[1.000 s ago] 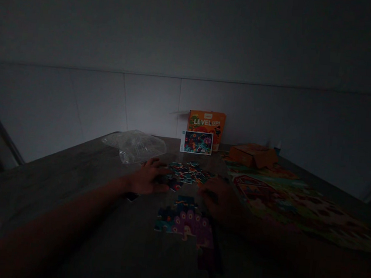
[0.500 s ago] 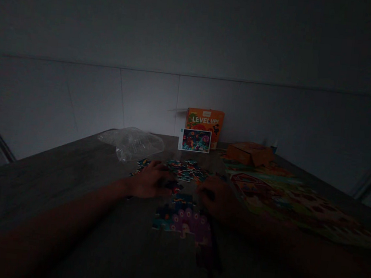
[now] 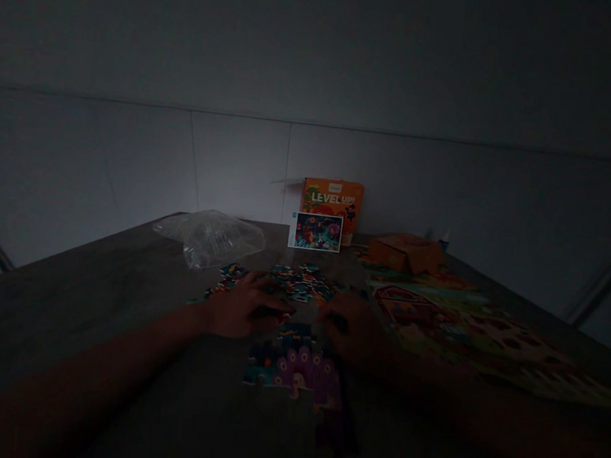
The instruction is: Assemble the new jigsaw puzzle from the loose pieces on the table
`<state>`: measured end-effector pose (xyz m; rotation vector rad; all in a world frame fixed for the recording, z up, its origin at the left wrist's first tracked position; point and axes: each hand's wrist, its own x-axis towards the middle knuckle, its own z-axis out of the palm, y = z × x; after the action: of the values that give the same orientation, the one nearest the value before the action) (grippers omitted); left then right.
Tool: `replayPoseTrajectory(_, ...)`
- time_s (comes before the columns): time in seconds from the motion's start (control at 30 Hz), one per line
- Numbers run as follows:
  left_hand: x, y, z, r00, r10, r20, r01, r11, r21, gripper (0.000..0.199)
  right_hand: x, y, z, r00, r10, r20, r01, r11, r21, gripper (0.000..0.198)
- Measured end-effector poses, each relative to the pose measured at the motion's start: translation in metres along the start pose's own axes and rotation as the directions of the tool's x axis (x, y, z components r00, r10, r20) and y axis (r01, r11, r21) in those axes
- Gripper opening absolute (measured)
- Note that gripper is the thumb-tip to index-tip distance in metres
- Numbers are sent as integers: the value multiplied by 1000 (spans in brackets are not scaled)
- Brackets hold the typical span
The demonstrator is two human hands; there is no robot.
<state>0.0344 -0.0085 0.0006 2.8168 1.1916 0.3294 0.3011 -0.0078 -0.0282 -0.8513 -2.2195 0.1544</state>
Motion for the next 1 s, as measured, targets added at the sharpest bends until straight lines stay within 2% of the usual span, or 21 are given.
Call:
replayPoseTrajectory(0.17, 2, 8, -2, 1000, 11, -3, -11, 999, 34, 42, 0, 2, 2, 999, 37, -22, -36, 999, 36, 20)
replayPoseTrajectory(0.33, 2, 12, -1, 997, 75, -8, -75, 997, 24, 37, 1, 4, 5, 998, 55, -31, -54, 998, 44, 20)
replayPoseTrajectory(0.63, -1, -8, 8, 997, 16, -72, -15, 1000, 12, 35, 1, 2, 1, 999, 5, -33, -6, 1000, -15, 19)
replayPoseTrajectory(0.8, -1, -13, 9, 997, 13, -80, -13, 1000, 0, 34, 0, 3, 3, 999, 37, -26, -38, 999, -25, 19)
replayPoseTrajectory(1.0, 1, -8, 8, 997, 22, -72, -19, 999, 42, 30, 3, -2, -3, 993, 118, 2, -116, 978, -172, 19)
